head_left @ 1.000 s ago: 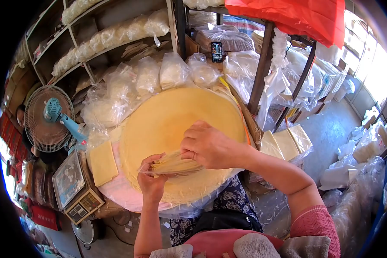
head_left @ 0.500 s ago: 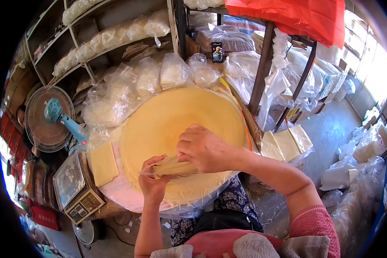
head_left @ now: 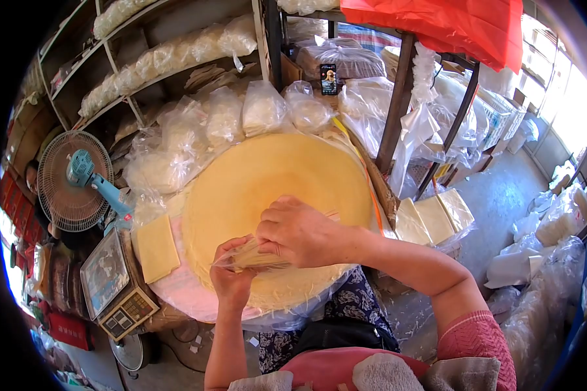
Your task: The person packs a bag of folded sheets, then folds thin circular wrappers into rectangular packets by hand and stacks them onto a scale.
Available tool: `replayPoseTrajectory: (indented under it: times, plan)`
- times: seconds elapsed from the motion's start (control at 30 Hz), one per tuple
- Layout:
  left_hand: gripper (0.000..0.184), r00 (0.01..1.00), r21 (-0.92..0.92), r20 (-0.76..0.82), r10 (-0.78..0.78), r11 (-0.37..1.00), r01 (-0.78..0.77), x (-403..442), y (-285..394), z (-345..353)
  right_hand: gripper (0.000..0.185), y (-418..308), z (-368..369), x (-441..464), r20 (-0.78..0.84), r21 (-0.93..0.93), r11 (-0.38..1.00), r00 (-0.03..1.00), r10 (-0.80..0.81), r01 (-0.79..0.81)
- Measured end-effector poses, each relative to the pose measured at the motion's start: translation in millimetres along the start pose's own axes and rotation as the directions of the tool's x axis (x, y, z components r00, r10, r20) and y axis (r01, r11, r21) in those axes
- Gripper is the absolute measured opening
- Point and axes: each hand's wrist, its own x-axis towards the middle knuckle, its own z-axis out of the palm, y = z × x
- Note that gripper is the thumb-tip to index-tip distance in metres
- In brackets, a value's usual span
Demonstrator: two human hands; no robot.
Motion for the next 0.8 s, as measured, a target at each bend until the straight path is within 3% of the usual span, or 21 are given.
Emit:
replayPoseTrajectory:
  times: [0.47, 0.77, 0.8]
  plan:
    - [0.045, 1.000, -0.044, 0.010, 0.029, 0.999, -0.029, -1, -4, 0, 0.014, -1, 8, 6, 0.013, -0.033, 0.999, 1.000, 0.016, -0.015]
    - [0.045, 1.000, -0.077, 0.003, 0.014, 0.997, -0.013, 3, 2, 0, 0.012, -3, 24, 12, -0.045, 0.084, 0.993, 0.995, 0.089, -0.085]
    - [0.045, 0.999, -0.011, 0.022, 0.036, 0.999, -0.036, 8, 3, -6, 0.012, -3, 22, 15, -0.067, 0.090, 0.991, 0.993, 0.102, -0.096]
